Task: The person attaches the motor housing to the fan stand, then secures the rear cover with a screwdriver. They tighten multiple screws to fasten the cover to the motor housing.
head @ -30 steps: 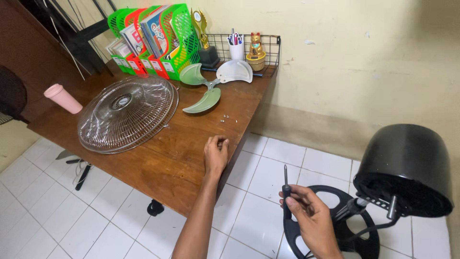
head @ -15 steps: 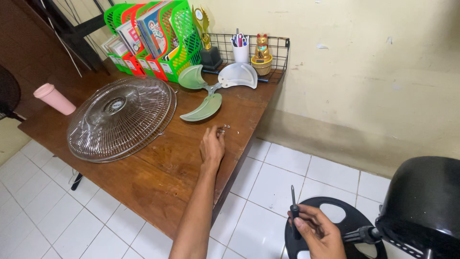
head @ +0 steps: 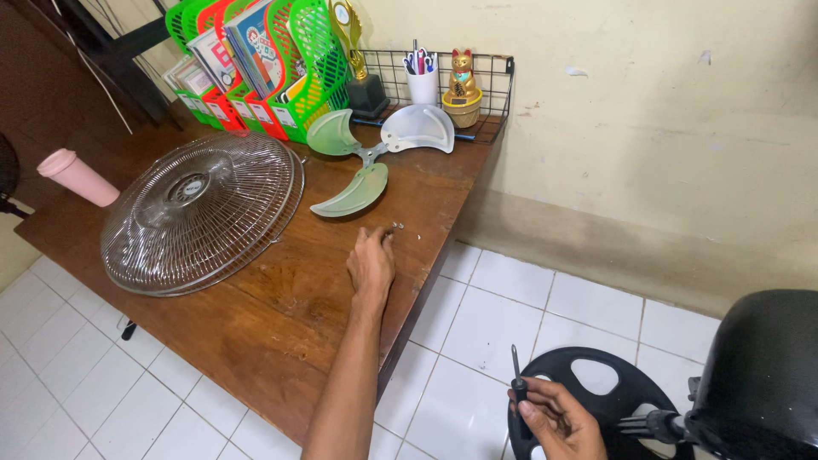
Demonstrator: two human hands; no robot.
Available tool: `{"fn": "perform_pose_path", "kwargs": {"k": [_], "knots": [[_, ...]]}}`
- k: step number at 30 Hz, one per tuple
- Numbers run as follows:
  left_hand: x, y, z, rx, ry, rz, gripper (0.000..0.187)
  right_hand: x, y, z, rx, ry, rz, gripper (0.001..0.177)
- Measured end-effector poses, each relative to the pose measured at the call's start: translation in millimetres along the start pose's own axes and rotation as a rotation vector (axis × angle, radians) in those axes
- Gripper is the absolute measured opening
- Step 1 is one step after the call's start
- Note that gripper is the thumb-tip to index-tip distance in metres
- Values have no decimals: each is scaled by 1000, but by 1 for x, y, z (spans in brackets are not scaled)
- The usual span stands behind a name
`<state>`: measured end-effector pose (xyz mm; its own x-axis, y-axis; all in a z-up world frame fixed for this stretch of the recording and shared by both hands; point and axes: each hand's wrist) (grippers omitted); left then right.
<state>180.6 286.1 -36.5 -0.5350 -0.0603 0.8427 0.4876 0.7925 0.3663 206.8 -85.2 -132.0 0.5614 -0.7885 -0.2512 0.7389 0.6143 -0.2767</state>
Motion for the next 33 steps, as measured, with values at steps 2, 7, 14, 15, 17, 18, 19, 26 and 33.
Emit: {"fn": "perform_pose_path", "kwargs": {"k": [2, 7, 14, 15, 17, 18, 19, 26, 33], "knots": [[-1, 0, -2, 4, 29, 21, 22, 1, 0, -5, 21, -8, 6, 35], [-2, 0, -3, -12, 49, 20, 21, 5, 3, -12, 12, -14, 4, 34], [-7, 0, 2, 0, 47, -21, 23, 18, 2, -26, 63, 24, 22, 34], [-8, 0, 3, 11, 32, -13, 22, 20, 0, -27, 69, 28, 19, 35], [-8, -2, 10, 2, -136, -115, 19, 24, -4, -28, 77, 27, 13, 35], [-8, -2, 13, -4, -222, -168, 17, 26, -6, -27, 84, 26, 9, 35], [-7, -1, 15, 25, -295, -201, 16, 27, -8, -25, 92, 21, 2, 36], [-5, -16, 20, 90, -495, -316, 17, 26, -34, -2, 78, 25, -37, 34], [15, -86, -22, 99, -846, -140, 21, 23, -73, 24, 100, 98, -11, 35]]}}
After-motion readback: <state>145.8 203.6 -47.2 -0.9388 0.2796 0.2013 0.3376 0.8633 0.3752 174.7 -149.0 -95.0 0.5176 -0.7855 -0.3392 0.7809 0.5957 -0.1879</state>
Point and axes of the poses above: each hand's wrist, its own y-axis towards the middle knuckle, its own x-axis out of the back of the hand, z = x × y, and after that the axes turned 6 degrees about y, right-handed
